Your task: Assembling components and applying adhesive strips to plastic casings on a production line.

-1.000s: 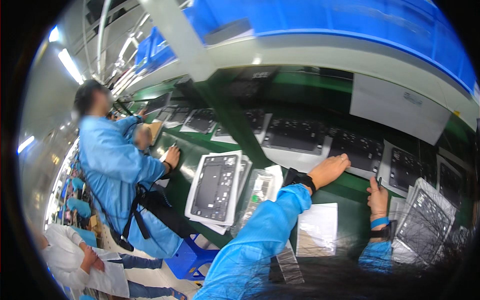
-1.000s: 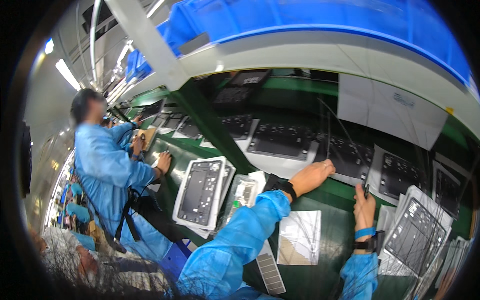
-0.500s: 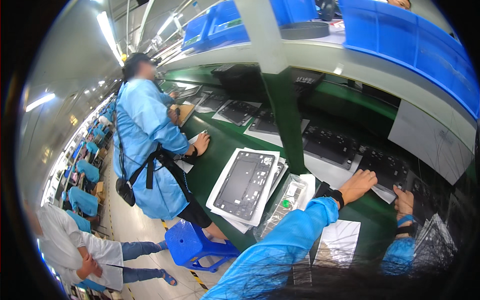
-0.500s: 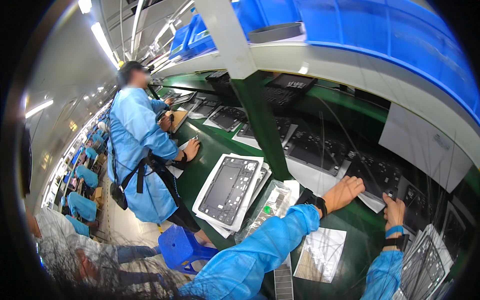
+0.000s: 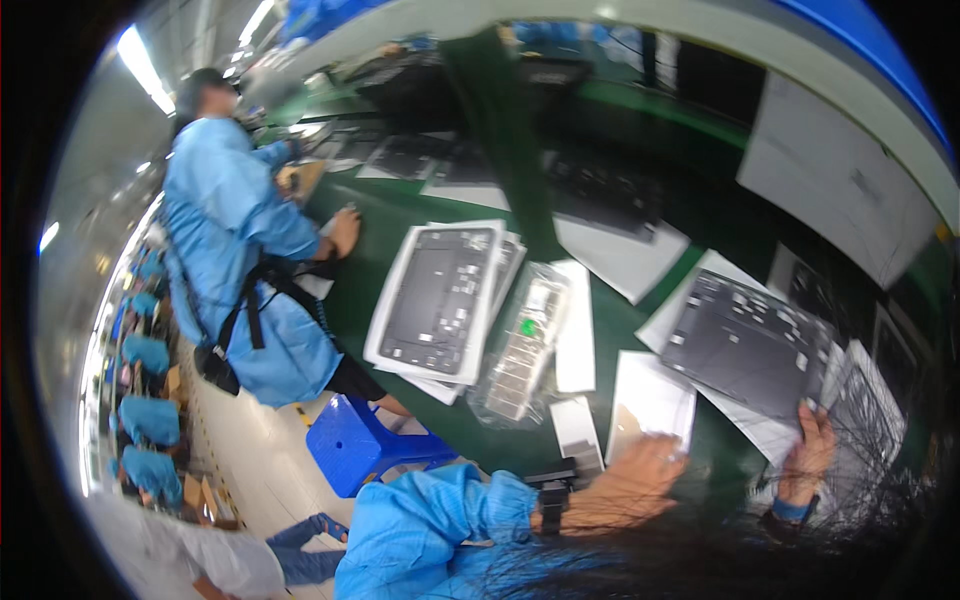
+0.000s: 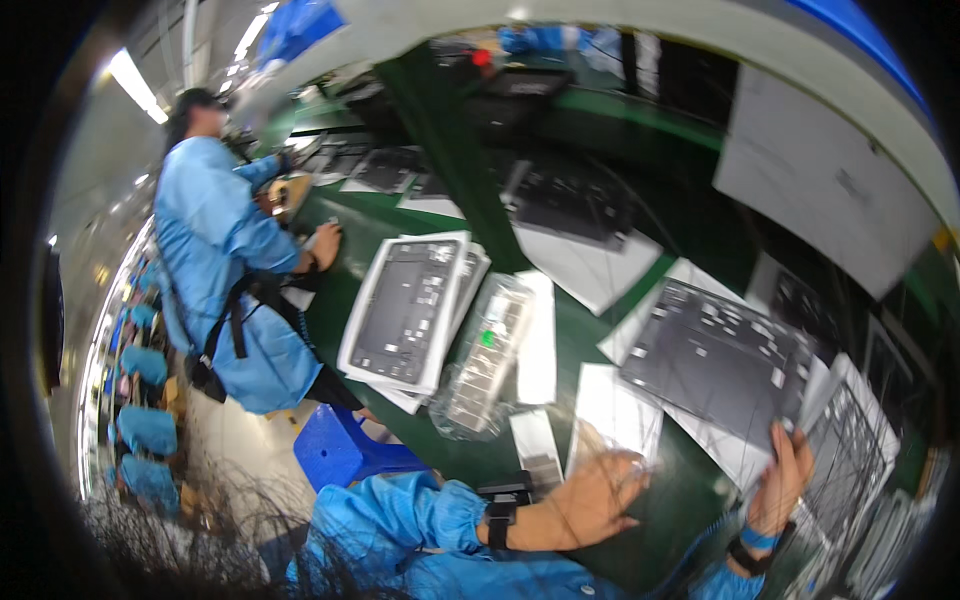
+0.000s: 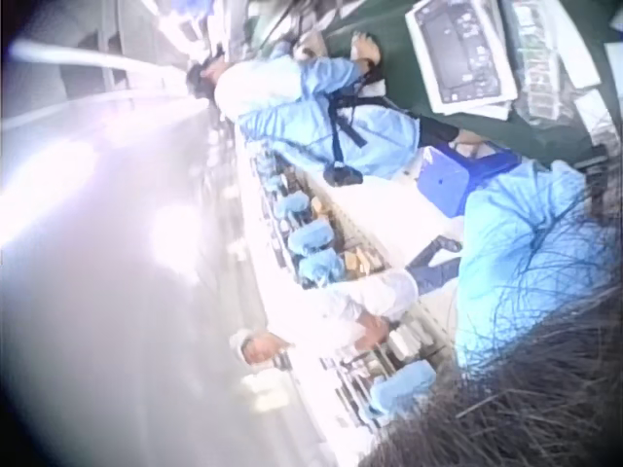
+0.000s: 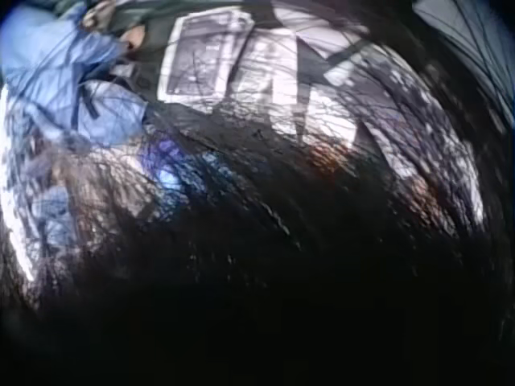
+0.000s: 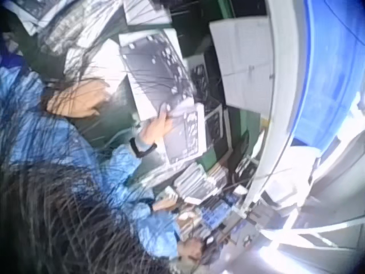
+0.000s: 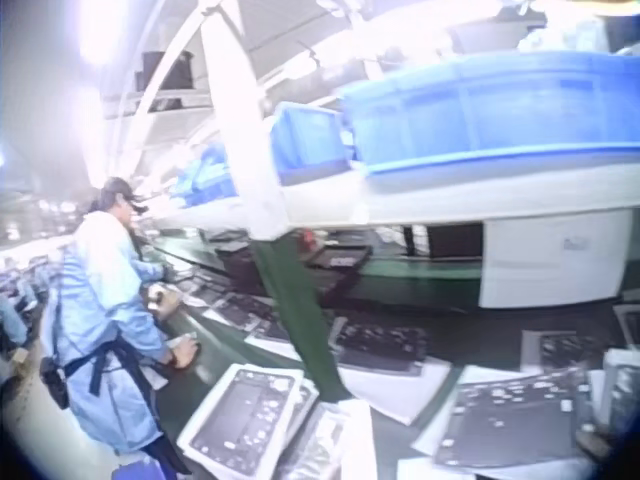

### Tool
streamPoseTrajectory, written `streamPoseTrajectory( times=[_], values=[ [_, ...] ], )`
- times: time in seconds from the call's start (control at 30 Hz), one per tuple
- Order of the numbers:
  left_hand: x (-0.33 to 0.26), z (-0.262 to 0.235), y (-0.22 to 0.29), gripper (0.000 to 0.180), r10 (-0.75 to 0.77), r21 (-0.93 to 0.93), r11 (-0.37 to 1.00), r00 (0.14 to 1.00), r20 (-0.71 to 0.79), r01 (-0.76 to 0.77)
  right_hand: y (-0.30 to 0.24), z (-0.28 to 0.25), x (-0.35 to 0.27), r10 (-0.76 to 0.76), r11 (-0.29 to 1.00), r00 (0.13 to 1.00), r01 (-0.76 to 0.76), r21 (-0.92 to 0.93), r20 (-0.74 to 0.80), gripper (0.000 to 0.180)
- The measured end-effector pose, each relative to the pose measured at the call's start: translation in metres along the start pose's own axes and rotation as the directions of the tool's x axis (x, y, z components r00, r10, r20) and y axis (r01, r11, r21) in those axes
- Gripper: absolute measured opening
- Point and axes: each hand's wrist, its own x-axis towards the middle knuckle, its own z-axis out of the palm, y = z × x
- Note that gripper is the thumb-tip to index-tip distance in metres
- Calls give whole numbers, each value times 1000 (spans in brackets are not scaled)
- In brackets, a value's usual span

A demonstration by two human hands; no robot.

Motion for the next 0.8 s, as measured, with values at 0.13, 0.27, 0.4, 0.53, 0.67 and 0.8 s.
streamPoseTrajectory(
  times=[0.13, 0.27, 0.4, 0.53, 0.67, 0.8],
  values=[
    [-17, 2, 24, 66, -33, 68, 997, 999, 19, 32, -77, 73, 3, 632, 770, 774, -634, 70, 43, 33],
    [-13, -20, 28, 62, -5, -175, 985, 1000, 16, 8, -55, 65, -4, 627, 775, 765, -632, -16, 148, 22],
    [39, -73, -43, 63, -196, 43, 972, 899, -391, 230, -15, 60, -23, 543, 820, 835, -503, -273, 92, 36],
    [45, -62, -86, 71, -244, 104, 948, 895, -374, 302, 5, 69, -30, 207, 921, 977, -212, -327, -51, 43],
    [29, -56, -65, 85, -269, 171, 937, 942, -201, 304, -38, 59, -27, 517, 850, 833, -527, -1, -197, 37],
    [21, -58, -50, 89, -329, 92, 932, 926, -186, 350, -44, 59, -27, 617, 781, 759, -624, 37, -208, 34]
  ],
)
